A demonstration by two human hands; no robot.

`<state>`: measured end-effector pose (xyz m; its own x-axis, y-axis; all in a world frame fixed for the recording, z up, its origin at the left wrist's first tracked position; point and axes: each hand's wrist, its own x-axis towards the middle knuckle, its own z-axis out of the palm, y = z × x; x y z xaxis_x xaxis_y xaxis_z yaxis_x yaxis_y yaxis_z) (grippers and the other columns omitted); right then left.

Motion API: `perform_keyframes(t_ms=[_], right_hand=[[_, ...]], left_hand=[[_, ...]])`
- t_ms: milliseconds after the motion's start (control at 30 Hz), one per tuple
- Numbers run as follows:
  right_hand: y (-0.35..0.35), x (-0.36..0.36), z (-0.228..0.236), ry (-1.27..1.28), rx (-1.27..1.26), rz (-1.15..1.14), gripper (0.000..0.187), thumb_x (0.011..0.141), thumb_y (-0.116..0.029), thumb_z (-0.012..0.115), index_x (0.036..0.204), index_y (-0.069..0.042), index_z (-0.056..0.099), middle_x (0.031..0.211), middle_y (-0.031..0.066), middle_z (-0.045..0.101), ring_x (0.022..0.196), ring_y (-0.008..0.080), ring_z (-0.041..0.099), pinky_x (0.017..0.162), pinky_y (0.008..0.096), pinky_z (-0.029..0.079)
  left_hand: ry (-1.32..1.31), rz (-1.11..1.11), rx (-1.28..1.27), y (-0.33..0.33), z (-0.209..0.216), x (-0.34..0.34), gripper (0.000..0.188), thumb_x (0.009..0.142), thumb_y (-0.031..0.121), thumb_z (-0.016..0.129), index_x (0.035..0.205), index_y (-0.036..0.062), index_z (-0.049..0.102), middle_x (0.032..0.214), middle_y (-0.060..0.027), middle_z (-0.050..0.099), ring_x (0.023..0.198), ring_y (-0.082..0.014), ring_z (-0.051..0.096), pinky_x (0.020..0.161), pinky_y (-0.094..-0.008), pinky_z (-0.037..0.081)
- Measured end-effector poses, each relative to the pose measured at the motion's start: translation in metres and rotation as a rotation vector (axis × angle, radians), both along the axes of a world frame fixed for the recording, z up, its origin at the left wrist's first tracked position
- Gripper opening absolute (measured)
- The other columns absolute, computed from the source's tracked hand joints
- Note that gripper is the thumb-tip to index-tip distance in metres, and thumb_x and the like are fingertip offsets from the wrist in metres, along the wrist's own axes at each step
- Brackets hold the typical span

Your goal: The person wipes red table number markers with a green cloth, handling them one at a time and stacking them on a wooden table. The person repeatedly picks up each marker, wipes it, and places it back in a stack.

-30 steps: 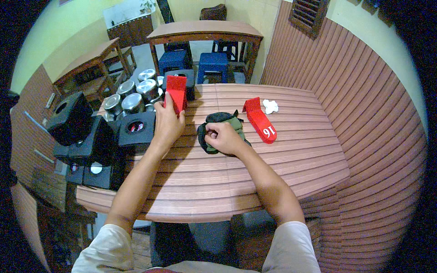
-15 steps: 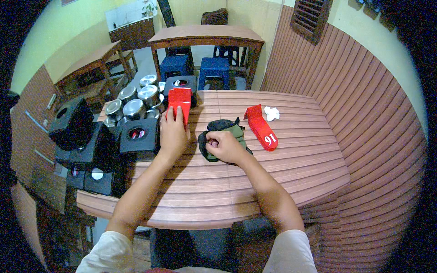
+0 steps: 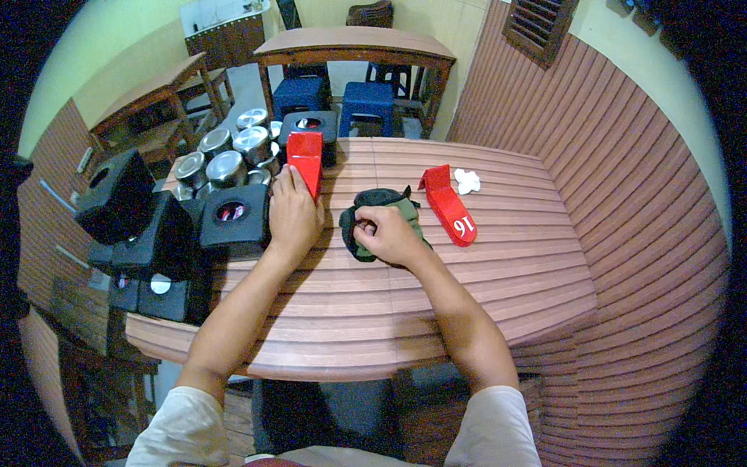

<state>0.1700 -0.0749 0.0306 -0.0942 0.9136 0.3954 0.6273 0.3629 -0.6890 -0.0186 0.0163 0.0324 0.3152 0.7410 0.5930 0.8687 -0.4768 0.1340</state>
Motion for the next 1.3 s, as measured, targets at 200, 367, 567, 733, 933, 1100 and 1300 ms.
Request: perform_keyframes(t_ms=[200,367,567,733,933,1100,1300], right_hand=[[0.001,0.014,0.005,0.005,0.07,-0.22,0.015,0.086,-0.008,0.065,0.096,0.003,0.069,0.069,0.0141,0.065,0.058,0.0192,0.062,0.058,0.0336,0.05],[0.011,0.034,0.005,0.066,0.17,-0.19,0.019,0.094,-0.015,0.062,0.098,0.002,0.068,0.076,0.0209,0.067,0.061,0.0337,0.065,0.06,0.0418,0.05],[0.002,0.06,0.016,-0.126,0.096,-0.448,0.021,0.093,-0.018,0.064,0.097,0.002,0.07,0.084,0.0217,0.071,0.079,0.0389,0.07,0.076,0.0459,0.055],[-0.01,0.092,0.017,-0.552,0.068,-0.851,0.043,0.087,-0.027,0.074,0.119,0.0,0.066,0.105,0.0226,0.071,0.104,0.0386,0.067,0.096,0.0463,0.052],[-0.011,0.107,0.009,-0.455,-0.225,-0.838,0.059,0.082,-0.031,0.082,0.127,-0.001,0.06,0.119,0.0259,0.066,0.116,0.0412,0.062,0.099,0.0494,0.052],[-0.009,0.101,0.018,-0.46,0.003,-0.93,0.063,0.076,-0.028,0.086,0.125,0.001,0.06,0.12,0.0253,0.066,0.109,0.0424,0.064,0.097,0.0502,0.052],[0.001,0.068,0.024,0.469,-0.014,-0.463,0.054,0.086,-0.029,0.084,0.121,-0.001,0.054,0.105,0.0159,0.064,0.101,0.0227,0.063,0.086,0.0363,0.054]], left_hand=[[0.02,-0.101,0.199,-0.023,0.008,0.009,0.076,0.086,0.017,0.07,0.15,-0.0101,0.039,0.151,-0.0319,0.042,0.144,-0.0469,0.037,0.122,-0.0513,0.029],[-0.265,-0.752,-0.192,-0.065,-0.003,0.031,0.07,0.087,0.011,0.067,0.146,-0.0136,0.038,0.143,-0.0359,0.044,0.133,-0.05,0.047,0.114,-0.0488,0.041],[-0.18,-0.789,-0.326,-0.052,-0.022,0.029,0.07,0.091,0.021,0.068,0.15,-0.0034,0.041,0.144,-0.0318,0.048,0.134,-0.0491,0.048,0.117,-0.0525,0.037],[-0.189,-0.772,-0.316,-0.048,-0.03,0.028,0.069,0.092,0.025,0.068,0.15,-0.0022,0.042,0.142,-0.0308,0.051,0.134,-0.0497,0.047,0.119,-0.0599,0.031],[-0.242,-0.821,-0.378,-0.045,-0.028,0.027,0.066,0.092,0.025,0.068,0.148,-0.0015,0.045,0.143,-0.0318,0.052,0.138,-0.0495,0.045,0.119,-0.0597,0.031],[-0.189,-0.952,-0.378,-0.041,-0.026,0.024,0.065,0.089,0.021,0.066,0.148,0.0014,0.048,0.149,-0.0324,0.048,0.138,-0.0475,0.047,0.119,-0.0567,0.033],[-0.377,-1.165,-0.506,-0.036,-0.026,0.024,0.049,0.1,0.024,0.054,0.146,0.0068,0.052,0.162,-0.0289,0.033,0.147,-0.0435,0.04,0.12,-0.0474,0.033]])
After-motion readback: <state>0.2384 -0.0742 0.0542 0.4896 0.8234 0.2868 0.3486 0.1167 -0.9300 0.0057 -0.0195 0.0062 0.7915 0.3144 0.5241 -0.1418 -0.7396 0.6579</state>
